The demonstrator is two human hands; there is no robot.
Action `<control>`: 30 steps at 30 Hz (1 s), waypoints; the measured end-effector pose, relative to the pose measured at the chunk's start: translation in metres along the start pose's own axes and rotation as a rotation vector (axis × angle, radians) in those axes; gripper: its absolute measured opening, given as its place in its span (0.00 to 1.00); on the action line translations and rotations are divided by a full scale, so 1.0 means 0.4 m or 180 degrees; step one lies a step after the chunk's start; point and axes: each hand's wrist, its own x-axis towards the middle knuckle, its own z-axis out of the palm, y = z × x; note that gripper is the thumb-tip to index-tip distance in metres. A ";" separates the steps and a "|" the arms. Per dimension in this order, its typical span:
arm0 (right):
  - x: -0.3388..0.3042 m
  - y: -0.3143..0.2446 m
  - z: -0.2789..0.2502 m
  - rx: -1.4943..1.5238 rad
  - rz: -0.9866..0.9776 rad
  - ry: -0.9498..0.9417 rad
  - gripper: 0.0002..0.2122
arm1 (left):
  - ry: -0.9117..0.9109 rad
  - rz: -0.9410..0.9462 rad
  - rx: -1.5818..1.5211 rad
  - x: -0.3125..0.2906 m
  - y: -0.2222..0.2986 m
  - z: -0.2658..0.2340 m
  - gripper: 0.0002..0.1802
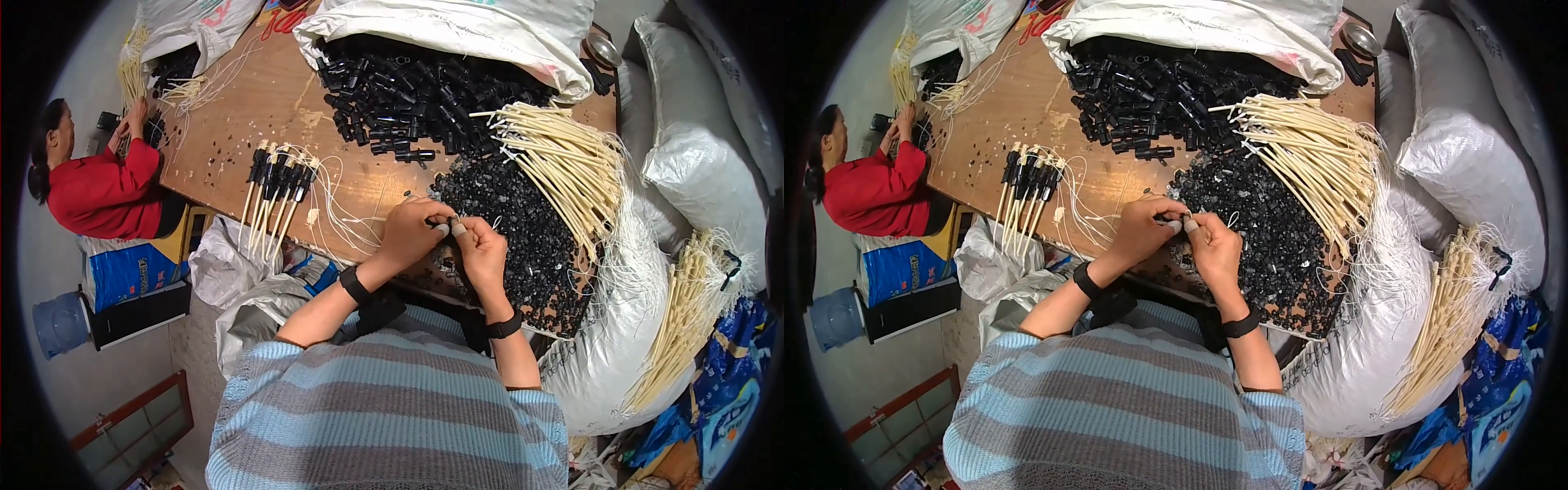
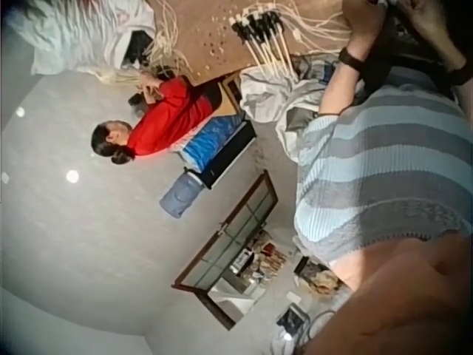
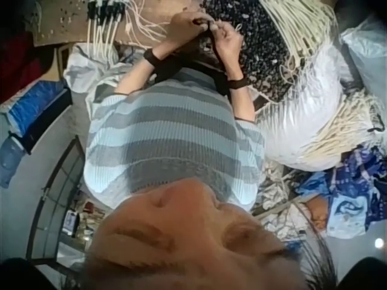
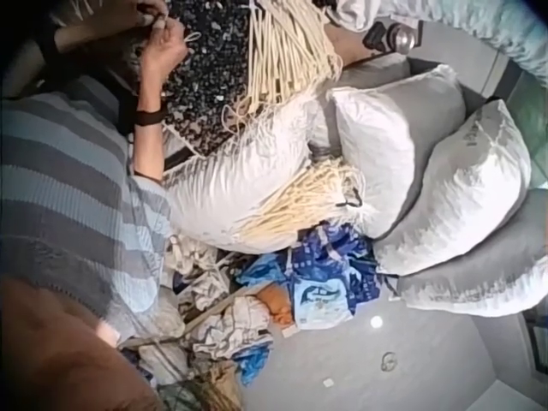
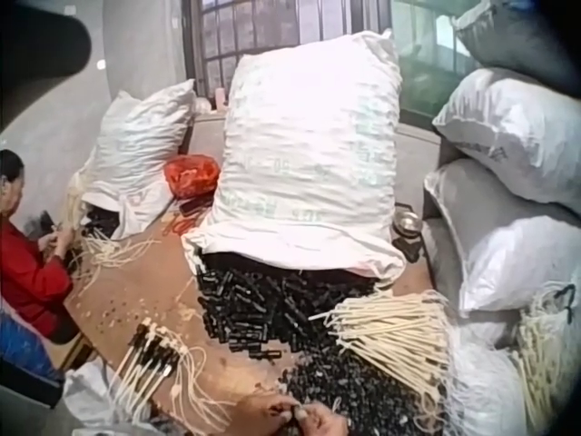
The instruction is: The person picks up a white cord and a black plastic connector, fits the cord into the connector, and presses a small black piece into the assembly. They then place the completed unit onto a pile of similar assemblies on the table.
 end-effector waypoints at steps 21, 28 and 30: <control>-0.004 -0.032 -0.041 -0.1236 -0.1179 -0.0367 0.09 | -0.0520 0.0946 0.0993 -0.009 -0.004 -0.066 0.17; 0.020 -0.030 0.010 -0.0678 0.0082 -0.0731 0.09 | -0.0507 0.1553 0.2077 -0.031 0.014 -0.117 0.12; 0.016 -0.059 0.033 -0.0658 -0.0166 -0.0690 0.10 | -0.0449 0.1498 0.2126 -0.035 0.002 -0.135 0.13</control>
